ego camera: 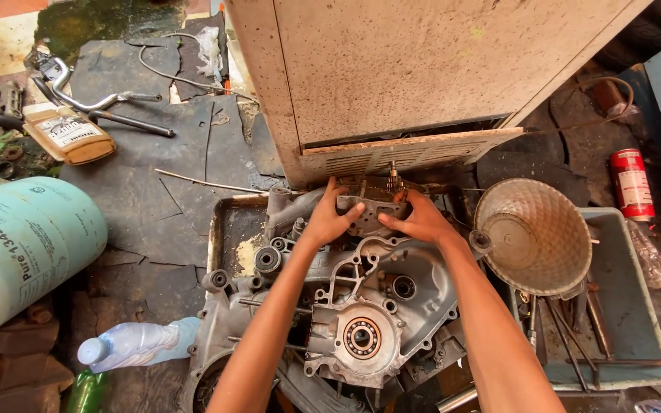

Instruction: Inspecting and cleaning various motorcycle engine casing parts on a metal tray using cleaning fluid.

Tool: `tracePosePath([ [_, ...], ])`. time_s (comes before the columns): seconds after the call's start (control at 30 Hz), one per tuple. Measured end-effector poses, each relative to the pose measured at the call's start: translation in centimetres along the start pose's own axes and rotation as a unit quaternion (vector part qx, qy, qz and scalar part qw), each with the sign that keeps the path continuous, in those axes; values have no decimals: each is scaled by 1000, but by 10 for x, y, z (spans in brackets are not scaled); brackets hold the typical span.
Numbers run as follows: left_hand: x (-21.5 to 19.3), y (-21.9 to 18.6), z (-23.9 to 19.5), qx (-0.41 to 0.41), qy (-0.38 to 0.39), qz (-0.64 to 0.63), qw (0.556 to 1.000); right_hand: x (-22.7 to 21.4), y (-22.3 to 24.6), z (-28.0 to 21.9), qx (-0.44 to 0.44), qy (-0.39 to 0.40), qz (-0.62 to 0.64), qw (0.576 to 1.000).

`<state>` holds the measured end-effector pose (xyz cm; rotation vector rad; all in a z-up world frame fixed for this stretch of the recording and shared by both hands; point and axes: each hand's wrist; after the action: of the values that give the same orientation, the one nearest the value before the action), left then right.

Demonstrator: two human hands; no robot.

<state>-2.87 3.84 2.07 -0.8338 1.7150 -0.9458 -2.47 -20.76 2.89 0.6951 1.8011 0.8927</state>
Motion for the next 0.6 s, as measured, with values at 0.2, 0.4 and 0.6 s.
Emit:
tracePosePath([
  [0.2, 7, -7, -2, -24, -31, -2, 999, -3, 12, -2, 9, 0, -6, 1000],
  [0.4, 16, 6, -8, -43, -65, 72, 994, -5, 28, -14, 92, 32, -152, 984],
  [0.6, -14, -55, -102, -49, -12, 183, 982, 11, 82, -51, 125, 113, -364, 916],
])
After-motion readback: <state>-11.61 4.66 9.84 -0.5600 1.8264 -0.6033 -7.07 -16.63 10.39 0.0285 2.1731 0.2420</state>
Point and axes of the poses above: each hand's wrist, its own z-axis towards the middle knuckle, its own x-axis out of the palm, y = z × x, and after that the axes turned 3 degrees about z, right-handed
